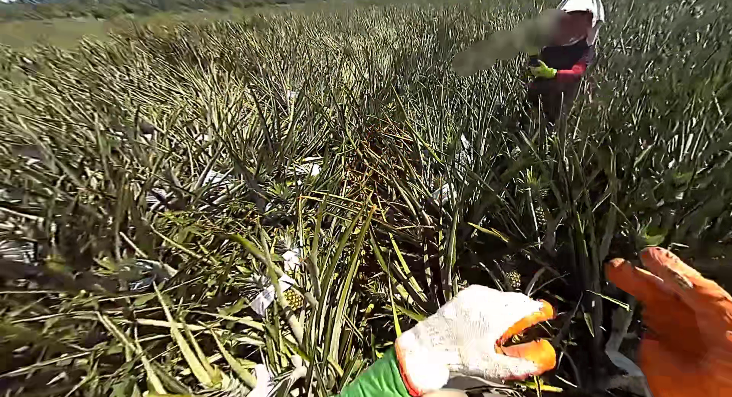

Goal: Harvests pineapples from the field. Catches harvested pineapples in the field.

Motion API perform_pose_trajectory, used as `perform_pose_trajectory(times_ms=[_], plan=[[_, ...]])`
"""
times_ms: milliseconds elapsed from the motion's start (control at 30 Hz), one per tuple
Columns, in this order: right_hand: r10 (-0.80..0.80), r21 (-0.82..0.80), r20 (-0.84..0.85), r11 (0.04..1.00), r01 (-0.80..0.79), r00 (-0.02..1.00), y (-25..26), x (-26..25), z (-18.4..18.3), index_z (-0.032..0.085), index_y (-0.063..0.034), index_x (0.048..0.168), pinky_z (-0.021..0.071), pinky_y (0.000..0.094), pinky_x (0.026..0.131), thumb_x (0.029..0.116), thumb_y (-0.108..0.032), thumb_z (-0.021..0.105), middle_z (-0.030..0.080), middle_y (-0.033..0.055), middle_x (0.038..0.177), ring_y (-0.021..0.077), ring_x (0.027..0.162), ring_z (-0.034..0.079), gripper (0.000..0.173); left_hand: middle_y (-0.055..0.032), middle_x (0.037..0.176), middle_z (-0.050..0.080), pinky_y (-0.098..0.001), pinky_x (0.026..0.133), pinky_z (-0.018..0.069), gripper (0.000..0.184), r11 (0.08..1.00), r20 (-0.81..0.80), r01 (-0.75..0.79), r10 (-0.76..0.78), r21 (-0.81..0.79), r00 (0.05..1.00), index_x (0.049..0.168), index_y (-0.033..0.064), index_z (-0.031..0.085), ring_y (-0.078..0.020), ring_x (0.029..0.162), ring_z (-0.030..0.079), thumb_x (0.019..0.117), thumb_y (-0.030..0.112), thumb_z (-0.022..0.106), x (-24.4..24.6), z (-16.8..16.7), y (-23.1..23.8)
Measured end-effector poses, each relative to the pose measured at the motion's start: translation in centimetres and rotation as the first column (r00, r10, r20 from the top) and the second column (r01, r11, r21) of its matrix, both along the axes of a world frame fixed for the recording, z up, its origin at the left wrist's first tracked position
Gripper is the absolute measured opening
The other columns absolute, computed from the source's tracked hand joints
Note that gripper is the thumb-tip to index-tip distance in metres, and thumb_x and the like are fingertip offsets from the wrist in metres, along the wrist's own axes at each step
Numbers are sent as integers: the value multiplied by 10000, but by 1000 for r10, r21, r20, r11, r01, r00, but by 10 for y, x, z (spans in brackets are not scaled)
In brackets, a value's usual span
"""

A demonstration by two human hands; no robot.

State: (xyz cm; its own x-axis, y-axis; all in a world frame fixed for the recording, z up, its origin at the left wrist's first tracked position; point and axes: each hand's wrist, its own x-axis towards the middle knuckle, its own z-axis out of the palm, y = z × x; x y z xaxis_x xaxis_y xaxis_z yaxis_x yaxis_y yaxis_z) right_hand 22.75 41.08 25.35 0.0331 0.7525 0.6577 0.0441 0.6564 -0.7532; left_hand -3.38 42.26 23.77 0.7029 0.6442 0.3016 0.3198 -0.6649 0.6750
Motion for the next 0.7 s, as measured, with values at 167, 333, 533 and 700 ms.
perform_pose_trajectory(times_ms=[167, 333, 533, 700], plan=[[82, -235, 9, 969, -78, 997, -8, -11, -43, 641, -75, 1361, 543, 438, 1071, 1100, -359, 415, 690, 59, 1345, 232, 1213, 675, 447, -111, 1167, 704, -565, 892, 550, 502, 966, -449, -82, -39, -247, 893, 1323, 129, 632, -310, 1073, 681, 983, 498, 617, -5, -39, -17], [142, -302, 12, 944, -132, 990, 2, -24, -46, 611, 15, 1349, 541, 431, 1075, 1096, -235, 384, 667, 105, 1361, 233, 1214, 670, 422, -122, 1193, 697, -550, 898, 551, 502, 956, -443, -179, 60, -231, 895, 1284, 104, 652, -312, 1076, 679, 971, 496, 637, -14, -48, -26], [212, -183, -1, 961, -209, 977, 27, -34, -33, 665, -161, 1353, 546, 431, 1073, 1102, -391, 410, 688, 10, 1355, 229, 1225, 671, 425, -117, 1108, 712, -532, 889, 551, 474, 956, -393, -217, 126, -198, 911, 1229, 110, 681, -299, 1035, 683, 956, 496, 649, -20, -45, -23], [156, -81, 4, 985, -156, 988, 49, -28, -25, 663, -123, 1339, 532, 436, 1088, 1092, -408, 436, 697, 34, 1338, 245, 1243, 659, 441, -102, 1415, 620, -497, 1100, 458, 571, 964, -208, -258, 241, -59, 948, 1431, 128, 585, -262, 1308, 584, 977, 471, 631, -33, -19, -8]])
